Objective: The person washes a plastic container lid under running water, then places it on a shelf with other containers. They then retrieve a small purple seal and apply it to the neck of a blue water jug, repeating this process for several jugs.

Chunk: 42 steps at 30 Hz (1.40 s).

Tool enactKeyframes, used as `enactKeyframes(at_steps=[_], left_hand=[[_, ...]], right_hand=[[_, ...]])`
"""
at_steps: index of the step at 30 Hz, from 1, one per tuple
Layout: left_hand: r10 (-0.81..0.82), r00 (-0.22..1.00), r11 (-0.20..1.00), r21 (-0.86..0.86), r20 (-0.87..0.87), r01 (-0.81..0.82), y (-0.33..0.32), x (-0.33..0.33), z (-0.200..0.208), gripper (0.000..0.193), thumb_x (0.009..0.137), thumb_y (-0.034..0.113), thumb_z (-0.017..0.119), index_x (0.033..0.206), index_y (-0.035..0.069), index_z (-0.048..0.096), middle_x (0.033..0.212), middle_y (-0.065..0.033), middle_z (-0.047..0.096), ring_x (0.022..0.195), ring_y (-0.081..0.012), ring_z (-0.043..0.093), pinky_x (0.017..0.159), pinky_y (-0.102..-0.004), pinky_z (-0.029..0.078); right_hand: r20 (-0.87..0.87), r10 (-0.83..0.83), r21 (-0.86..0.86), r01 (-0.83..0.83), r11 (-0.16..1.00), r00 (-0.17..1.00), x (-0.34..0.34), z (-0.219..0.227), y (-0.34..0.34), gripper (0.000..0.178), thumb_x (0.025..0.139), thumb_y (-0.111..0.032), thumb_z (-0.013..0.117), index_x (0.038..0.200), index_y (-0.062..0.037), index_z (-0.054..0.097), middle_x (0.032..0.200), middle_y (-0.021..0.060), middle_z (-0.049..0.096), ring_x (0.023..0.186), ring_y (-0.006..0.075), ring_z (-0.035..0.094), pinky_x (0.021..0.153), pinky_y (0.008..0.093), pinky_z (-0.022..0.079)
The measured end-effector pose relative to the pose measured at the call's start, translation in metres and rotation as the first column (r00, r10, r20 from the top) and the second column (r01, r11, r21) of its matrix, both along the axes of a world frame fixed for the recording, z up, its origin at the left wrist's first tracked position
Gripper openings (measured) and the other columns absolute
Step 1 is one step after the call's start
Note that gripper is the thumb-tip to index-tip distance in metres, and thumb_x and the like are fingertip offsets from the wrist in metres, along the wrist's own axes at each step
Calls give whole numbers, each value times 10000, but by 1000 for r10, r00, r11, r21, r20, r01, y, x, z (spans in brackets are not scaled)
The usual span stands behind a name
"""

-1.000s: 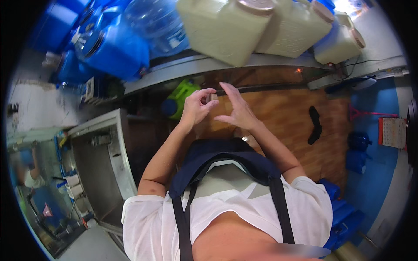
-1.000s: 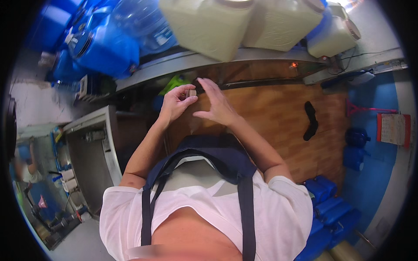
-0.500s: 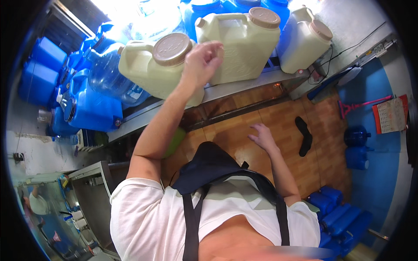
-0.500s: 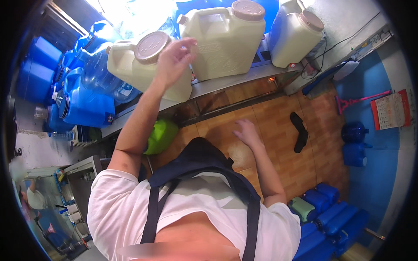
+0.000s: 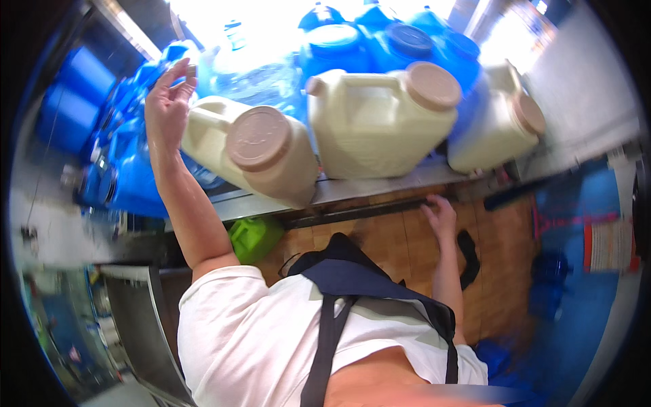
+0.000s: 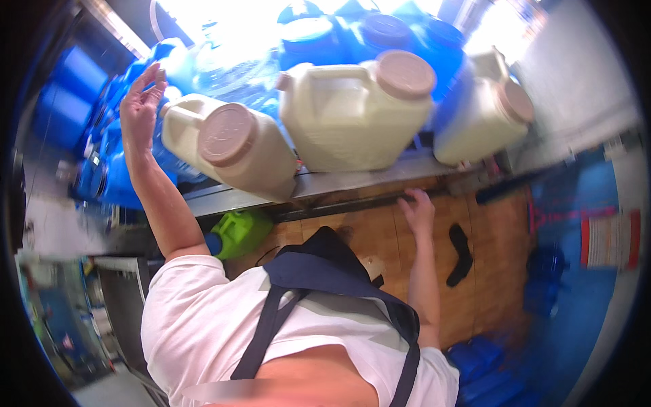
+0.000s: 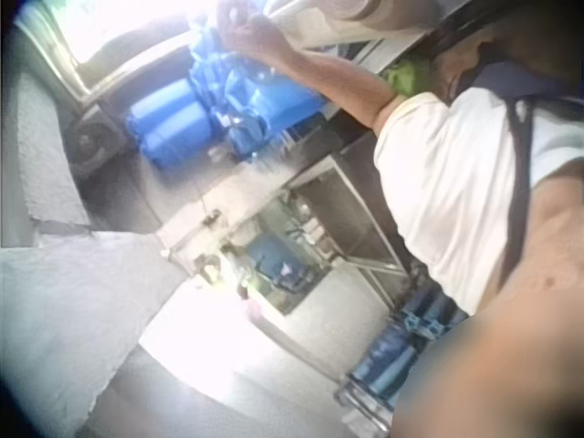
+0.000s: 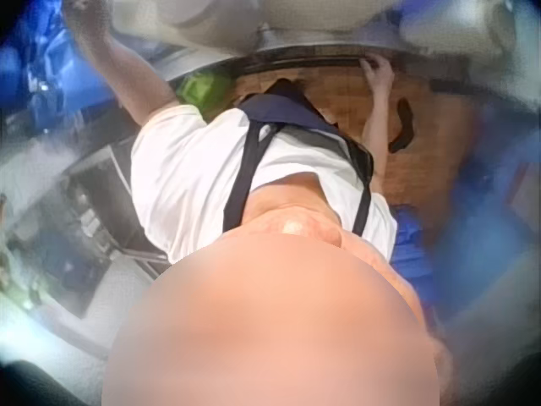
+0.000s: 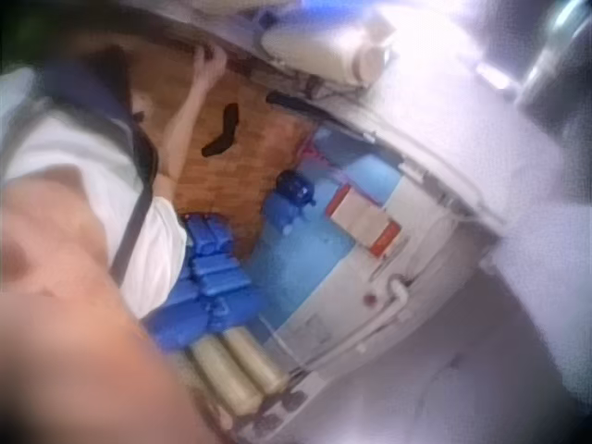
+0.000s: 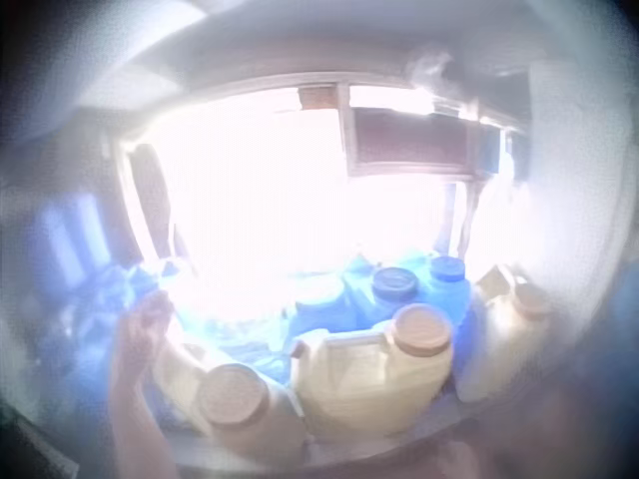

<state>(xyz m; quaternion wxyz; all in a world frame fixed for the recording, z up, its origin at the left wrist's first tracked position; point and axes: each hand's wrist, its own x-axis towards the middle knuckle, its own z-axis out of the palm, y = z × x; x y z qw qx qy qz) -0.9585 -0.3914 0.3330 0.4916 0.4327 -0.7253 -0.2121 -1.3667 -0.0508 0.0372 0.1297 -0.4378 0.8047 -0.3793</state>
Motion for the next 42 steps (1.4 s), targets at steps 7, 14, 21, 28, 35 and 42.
enactKeyframes(at_steps=[7,14,21,28,35,42], left_hand=[[354,865,901,119,356,-418,-107,128,-26,386,809,137,716,1172,14,677,978,-105,738,841,-152,693,773,-268,537],[372,796,891,56,478,-450,-116,77,-41,370,808,193,731,1135,23,696,950,-113,740,832,-159,695,775,-275,532],[-351,913,932,174,210,318,-12,-116,33,308,915,198,689,1202,84,680,931,-42,691,853,-113,627,782,-244,499],[-591,685,785,108,426,610,56,-343,31,373,922,271,648,1236,70,658,1066,-70,699,893,-142,642,813,-292,512],[-655,698,728,-5,289,685,36,-543,-25,286,854,232,708,1055,28,710,958,-154,717,838,-228,686,751,-379,564],[-569,798,700,-391,200,598,-51,-685,-98,235,817,180,658,988,30,718,967,-178,713,859,-309,684,760,-377,556]], right_hand=[[84,120,146,-132,980,989,-30,-44,-5,323,796,-122,744,1092,-7,679,982,97,718,881,170,663,749,317,521],[65,58,83,-63,995,996,-72,-42,6,337,807,-153,753,1096,-1,673,1006,134,703,929,236,671,838,341,515],[-195,-619,-531,449,718,760,-146,34,2,1034,685,-337,873,1479,-19,292,1470,271,332,1370,422,307,1119,484,279],[-271,-497,-479,333,812,824,-239,120,-4,1202,558,-454,925,1524,-186,262,1503,401,66,1411,529,139,1086,588,270],[-460,-311,-358,147,922,831,-286,130,-32,1067,543,-413,933,1440,-232,385,1487,412,92,1402,551,160,1075,585,330],[-379,-110,-475,-91,875,919,-325,136,-18,963,505,-60,925,1343,-207,473,1497,294,216,1363,486,309,1081,508,381]])
